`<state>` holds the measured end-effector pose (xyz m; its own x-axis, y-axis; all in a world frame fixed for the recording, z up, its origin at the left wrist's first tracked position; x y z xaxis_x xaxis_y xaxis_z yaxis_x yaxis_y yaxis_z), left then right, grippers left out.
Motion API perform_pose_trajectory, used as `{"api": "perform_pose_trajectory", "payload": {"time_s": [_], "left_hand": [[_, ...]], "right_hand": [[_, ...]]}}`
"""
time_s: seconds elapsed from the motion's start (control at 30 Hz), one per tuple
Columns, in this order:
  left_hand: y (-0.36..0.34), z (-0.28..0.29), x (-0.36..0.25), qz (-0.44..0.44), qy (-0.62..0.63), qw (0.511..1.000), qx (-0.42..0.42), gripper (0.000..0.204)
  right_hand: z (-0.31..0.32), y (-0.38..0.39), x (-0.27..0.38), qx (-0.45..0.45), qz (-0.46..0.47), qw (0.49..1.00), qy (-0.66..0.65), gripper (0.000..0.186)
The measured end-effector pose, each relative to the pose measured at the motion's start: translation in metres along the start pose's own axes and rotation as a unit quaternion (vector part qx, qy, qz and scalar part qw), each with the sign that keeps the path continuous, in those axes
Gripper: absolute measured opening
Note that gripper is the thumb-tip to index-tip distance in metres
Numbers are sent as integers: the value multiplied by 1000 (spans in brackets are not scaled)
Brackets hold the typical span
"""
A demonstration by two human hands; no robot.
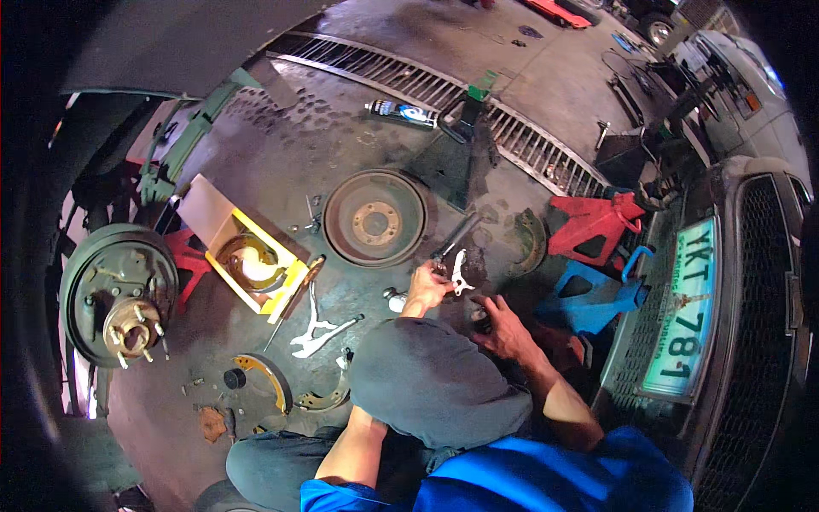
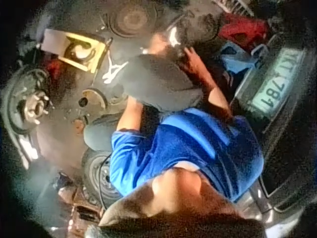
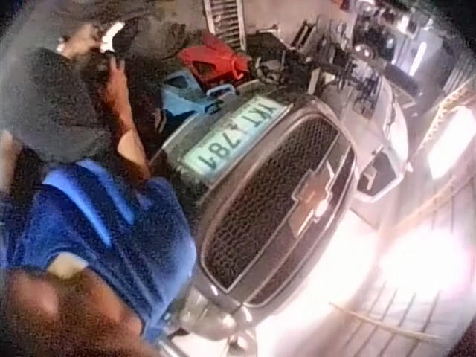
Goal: Replacing and adjusting brake shoes and related hardware on a vehicle's rear drum brakes.
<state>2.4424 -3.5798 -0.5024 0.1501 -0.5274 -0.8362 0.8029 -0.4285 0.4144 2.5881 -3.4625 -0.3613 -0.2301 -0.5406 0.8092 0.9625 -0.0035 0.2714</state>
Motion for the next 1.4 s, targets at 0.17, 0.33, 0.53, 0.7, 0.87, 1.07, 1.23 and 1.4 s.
{"api": "perform_pose_trajectory", "payload": {"time_s": [0.17,0.33,0.53,0.7,0.87,1.07,1.23,1.4], "left_hand": [[14,-17,-41,-10,-44,998,43,44],[17,3,-12,-1,-61,998,20,37],[23,-7,-22,-6,-58,996,62,25],[22,-1,-37,-32,-136,989,37,29],[17,-7,-28,-47,-46,997,41,30],[8,-2,-21,-20,120,993,4,30],[4,-2,-18,-14,156,988,7,32],[4,7,-12,-18,135,990,-34,32]], "right_hand": [[32,1,-11,-53,49,997,7,72],[10,-2,9,-14,56,998,-11,74],[24,-22,7,-28,16,999,13,73],[56,-32,5,-131,79,988,-18,72],[48,-23,3,-125,72,989,10,76],[8,-9,18,-43,61,997,11,72],[3,-14,27,-24,59,998,4,70],[19,-20,23,-55,70,996,-26,74]]}}
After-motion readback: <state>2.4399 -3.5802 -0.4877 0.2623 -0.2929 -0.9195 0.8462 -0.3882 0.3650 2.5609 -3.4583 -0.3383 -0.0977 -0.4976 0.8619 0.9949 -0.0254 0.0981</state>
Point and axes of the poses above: each hand's wrist, its own y-axis away from the middle knuckle, its own z-axis out of the back of the hand, x = y × z, the point moved 9 cm from there along -y, towards the middle knuckle, and after that the axes turned 15 degrees about -y, right-handed, at the moved point
